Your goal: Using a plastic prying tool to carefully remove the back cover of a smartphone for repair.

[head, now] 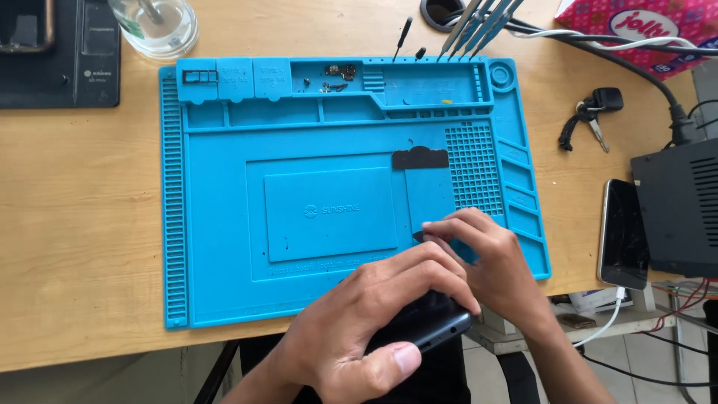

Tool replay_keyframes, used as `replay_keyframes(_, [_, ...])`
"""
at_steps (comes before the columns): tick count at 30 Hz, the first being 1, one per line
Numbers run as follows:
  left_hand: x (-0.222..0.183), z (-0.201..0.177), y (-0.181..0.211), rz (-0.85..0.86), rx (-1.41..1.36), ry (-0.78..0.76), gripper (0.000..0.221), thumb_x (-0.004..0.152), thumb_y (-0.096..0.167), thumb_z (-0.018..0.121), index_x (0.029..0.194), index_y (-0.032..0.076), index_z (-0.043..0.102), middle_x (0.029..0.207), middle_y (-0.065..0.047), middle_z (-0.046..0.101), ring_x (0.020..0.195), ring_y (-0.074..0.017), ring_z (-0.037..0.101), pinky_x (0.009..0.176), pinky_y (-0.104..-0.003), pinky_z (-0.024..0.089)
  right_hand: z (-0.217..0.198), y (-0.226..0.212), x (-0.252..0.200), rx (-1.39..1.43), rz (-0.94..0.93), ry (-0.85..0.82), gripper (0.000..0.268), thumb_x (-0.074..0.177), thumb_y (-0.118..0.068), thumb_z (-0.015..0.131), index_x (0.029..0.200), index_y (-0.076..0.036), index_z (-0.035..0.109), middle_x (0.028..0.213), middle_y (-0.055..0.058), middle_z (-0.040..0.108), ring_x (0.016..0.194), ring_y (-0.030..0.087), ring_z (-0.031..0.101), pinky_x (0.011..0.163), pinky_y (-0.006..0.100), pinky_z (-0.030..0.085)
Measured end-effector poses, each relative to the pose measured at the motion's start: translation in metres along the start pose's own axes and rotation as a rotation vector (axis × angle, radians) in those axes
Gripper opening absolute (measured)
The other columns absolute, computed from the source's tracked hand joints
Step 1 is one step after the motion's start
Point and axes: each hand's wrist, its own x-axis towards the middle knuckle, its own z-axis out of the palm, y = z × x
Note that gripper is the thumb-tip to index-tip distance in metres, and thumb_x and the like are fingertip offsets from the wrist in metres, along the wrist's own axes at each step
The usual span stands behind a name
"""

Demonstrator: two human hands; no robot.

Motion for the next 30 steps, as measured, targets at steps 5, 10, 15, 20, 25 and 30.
replay_keyframes(5, [-0.001, 0.000, 0.005, -0.032, 0.090, 0.096, 0.061, 0.099, 0.056, 0.027, 0.121, 0.006, 0.055, 0.121, -0.010, 0.059, 0.123, -0.0287, 0.057, 0.128, -0.050, 0.025, -0.012, -0.026, -0.001, -0.081, -0.151, 0.377, 0.025, 0.093, -0.005, 0.080, 0.117, -0.007, 0.073, 0.113, 0.012, 0.065, 0.105, 0.024, 0.069, 0.096, 0.034, 0.058])
replay_keyframes(10, [0.000, -0.002, 0.003, 0.031, 0.058, 0.105, 0.061, 0.103, 0.056, 0.028, 0.120, 0.003, 0.052, 0.117, -0.015, 0.057, 0.114, -0.0307, 0.054, 0.113, -0.046, 0.039, -0.017, -0.068, -0.027, 0.074, -0.267, 0.577, 0.016, 0.090, -0.014, 0.070, 0.102, -0.005, 0.065, 0.101, 0.017, 0.069, 0.084, 0.025, 0.077, 0.077, 0.032, 0.068])
replay_keyframes(15, [0.001, -0.004, 0.001, 0.054, 0.025, 0.106, 0.057, 0.102, 0.054, 0.032, 0.119, 0.003, 0.050, 0.116, -0.013, 0.055, 0.113, -0.0298, 0.053, 0.110, -0.045, 0.042, -0.012, -0.073, -0.017, 0.072, -0.375, 0.625, 0.009, 0.086, -0.010, 0.074, 0.094, -0.008, 0.069, 0.095, 0.016, 0.066, 0.079, 0.021, 0.075, 0.073, 0.030, 0.070])
replay_keyframes(20, [0.002, -0.005, -0.001, 0.044, 0.022, 0.104, 0.050, 0.100, 0.048, 0.036, 0.117, 0.004, 0.050, 0.114, -0.012, 0.054, 0.107, -0.0278, 0.054, 0.101, -0.042, 0.044, -0.030, -0.079, -0.013, 0.003, -0.454, 0.474, 0.015, 0.081, -0.007, 0.080, 0.091, -0.002, 0.070, 0.094, 0.014, 0.069, 0.080, 0.018, 0.078, 0.074, 0.028, 0.072])
replay_keyframes(25, [0.004, -0.005, -0.001, 0.036, 0.015, 0.088, 0.048, 0.099, 0.046, 0.036, 0.117, 0.003, 0.049, 0.114, -0.012, 0.054, 0.107, -0.0276, 0.055, 0.100, -0.041, 0.045, -0.031, -0.081, -0.003, -0.001, -0.461, 0.471, 0.013, 0.080, -0.011, 0.076, 0.084, -0.002, 0.067, 0.084, 0.014, 0.068, 0.070, 0.024, 0.073, 0.067, 0.028, 0.067])
replay_keyframes(30, [0.007, -0.002, -0.002, 0.039, 0.023, 0.087, 0.044, 0.096, 0.041, 0.037, 0.115, 0.004, 0.048, 0.113, -0.012, 0.054, 0.106, -0.0272, 0.055, 0.101, -0.040, 0.046, -0.027, -0.094, 0.011, 0.019, -0.439, 0.518, 0.021, 0.084, -0.017, 0.061, 0.071, -0.001, 0.058, 0.068, 0.012, 0.055, 0.055, 0.025, 0.058, 0.055, 0.030, 0.055])
